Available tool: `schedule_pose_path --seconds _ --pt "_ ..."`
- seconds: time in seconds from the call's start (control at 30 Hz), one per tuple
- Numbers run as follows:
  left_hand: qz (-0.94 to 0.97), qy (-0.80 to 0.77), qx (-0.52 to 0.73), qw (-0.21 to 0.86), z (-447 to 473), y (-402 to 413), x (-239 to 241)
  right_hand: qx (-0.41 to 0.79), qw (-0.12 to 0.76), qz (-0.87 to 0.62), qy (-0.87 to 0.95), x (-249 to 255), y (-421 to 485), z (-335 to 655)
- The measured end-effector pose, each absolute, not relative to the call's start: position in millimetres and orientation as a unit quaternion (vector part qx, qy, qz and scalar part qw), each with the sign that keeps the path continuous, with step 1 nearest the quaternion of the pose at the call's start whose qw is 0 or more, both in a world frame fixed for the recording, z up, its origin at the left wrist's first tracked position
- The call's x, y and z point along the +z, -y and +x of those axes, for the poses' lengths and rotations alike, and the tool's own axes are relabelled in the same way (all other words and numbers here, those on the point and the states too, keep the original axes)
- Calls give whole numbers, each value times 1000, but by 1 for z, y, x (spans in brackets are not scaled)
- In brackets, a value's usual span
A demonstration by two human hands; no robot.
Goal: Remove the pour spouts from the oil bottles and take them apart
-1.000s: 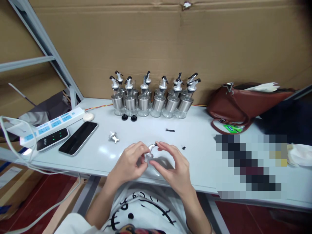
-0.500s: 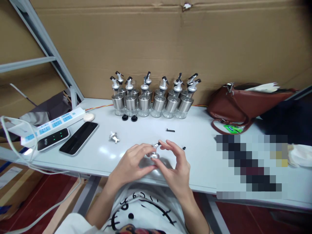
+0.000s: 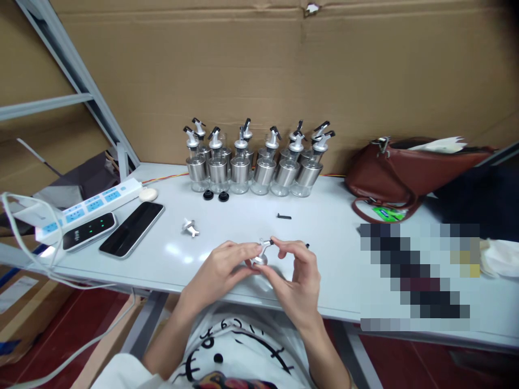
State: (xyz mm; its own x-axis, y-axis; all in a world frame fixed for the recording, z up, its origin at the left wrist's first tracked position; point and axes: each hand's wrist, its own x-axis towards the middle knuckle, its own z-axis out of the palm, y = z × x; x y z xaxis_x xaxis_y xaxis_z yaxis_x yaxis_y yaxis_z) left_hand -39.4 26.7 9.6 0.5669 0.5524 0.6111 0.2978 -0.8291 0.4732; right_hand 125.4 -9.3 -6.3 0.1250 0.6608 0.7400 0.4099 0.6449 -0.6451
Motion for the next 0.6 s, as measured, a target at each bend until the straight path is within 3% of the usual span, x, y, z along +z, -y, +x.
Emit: schedule_pose_path --seconds 0.23,0.37,0.6 --pt "855 -315 340 234 -52 -27 21 23 598 -462 654 3 10 124" --pt "837 -449 294 110 -72 -57 53 38 609 -459 646 3 11 124" --pt "862 -503 1 -57 -66 -147 70 40 617 -455 640 2 12 124"
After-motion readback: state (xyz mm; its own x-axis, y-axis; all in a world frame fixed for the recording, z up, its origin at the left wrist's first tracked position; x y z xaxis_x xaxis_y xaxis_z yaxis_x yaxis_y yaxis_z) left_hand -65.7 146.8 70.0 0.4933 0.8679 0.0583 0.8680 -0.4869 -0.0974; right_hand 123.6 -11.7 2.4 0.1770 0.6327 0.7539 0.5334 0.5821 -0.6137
